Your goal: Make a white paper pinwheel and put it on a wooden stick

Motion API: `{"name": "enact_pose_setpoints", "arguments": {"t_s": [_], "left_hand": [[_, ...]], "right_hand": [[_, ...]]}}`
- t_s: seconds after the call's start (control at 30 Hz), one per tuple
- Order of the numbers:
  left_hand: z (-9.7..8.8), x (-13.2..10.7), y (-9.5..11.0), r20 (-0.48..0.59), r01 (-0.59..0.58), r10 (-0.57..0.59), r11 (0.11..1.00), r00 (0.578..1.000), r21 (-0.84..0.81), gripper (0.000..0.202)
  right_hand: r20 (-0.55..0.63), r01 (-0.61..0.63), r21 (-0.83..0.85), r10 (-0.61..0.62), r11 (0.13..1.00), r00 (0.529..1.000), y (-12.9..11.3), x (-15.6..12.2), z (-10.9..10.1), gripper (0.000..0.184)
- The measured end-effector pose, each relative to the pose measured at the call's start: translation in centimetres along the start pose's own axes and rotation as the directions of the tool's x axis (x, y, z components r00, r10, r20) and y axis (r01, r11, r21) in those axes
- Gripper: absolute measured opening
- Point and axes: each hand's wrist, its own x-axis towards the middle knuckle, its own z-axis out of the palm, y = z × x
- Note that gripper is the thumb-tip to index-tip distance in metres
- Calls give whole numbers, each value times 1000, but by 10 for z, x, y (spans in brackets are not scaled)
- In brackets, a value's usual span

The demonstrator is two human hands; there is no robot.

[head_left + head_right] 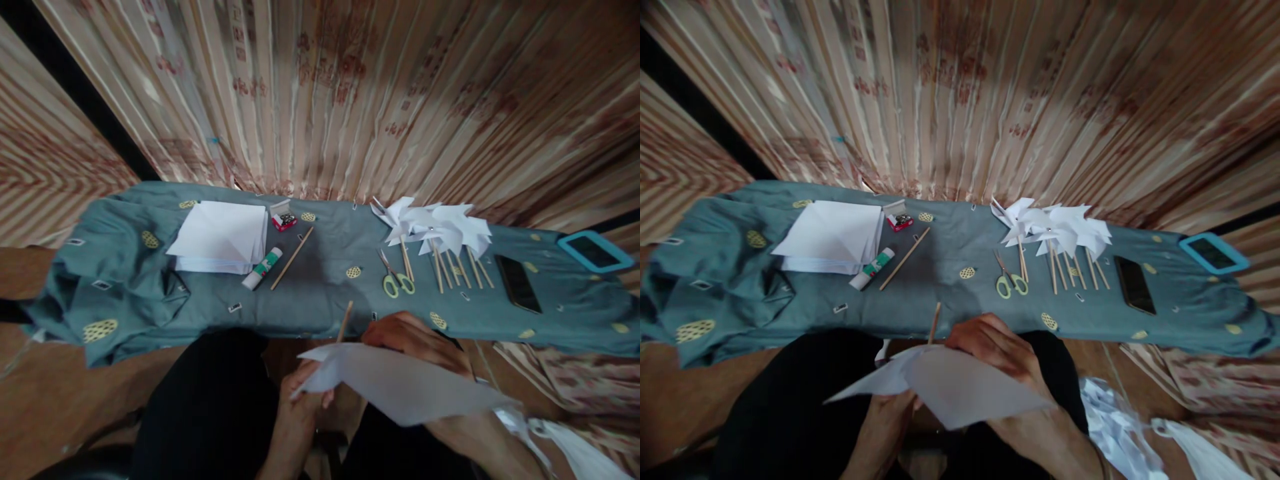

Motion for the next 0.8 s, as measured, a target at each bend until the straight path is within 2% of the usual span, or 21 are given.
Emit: {"name": "enact_pose_setpoints", "arguments": {"t_s": [0.13, 0.23, 0.3, 0.47, 0.7, 0.8], "left_hand": [[-2, 1, -9, 79, 9, -7, 1000, 997, -23, 46], [-4, 0, -13, 102, 12, -11, 1000, 995, -1, 44], [-5, -2, -12, 100, 22, -23, 1000, 995, 20, 39], [-5, -5, -10, 67, 48, -48, 999, 997, 13, 28], [-8, -1, -17, 104, 27, -30, 999, 994, 32, 28], [-9, -1, -18, 94, 16, -22, 998, 995, 64, 32]], "right_hand": [[-47, 103, -40, -105, 994, 993, 2, 0, -3, 26], [-49, 95, -61, -98, 994, 994, 2, -2, -3, 28], [-55, 86, -69, -90, 994, 994, 3, -2, -2, 27], [-116, 176, -65, -182, 982, 976, 8, -1, -1, 30], [-52, 124, -122, -131, 985, 990, 9, -4, -4, 35], [-66, 79, -80, -84, 994, 994, 6, -3, -5, 29]]}}
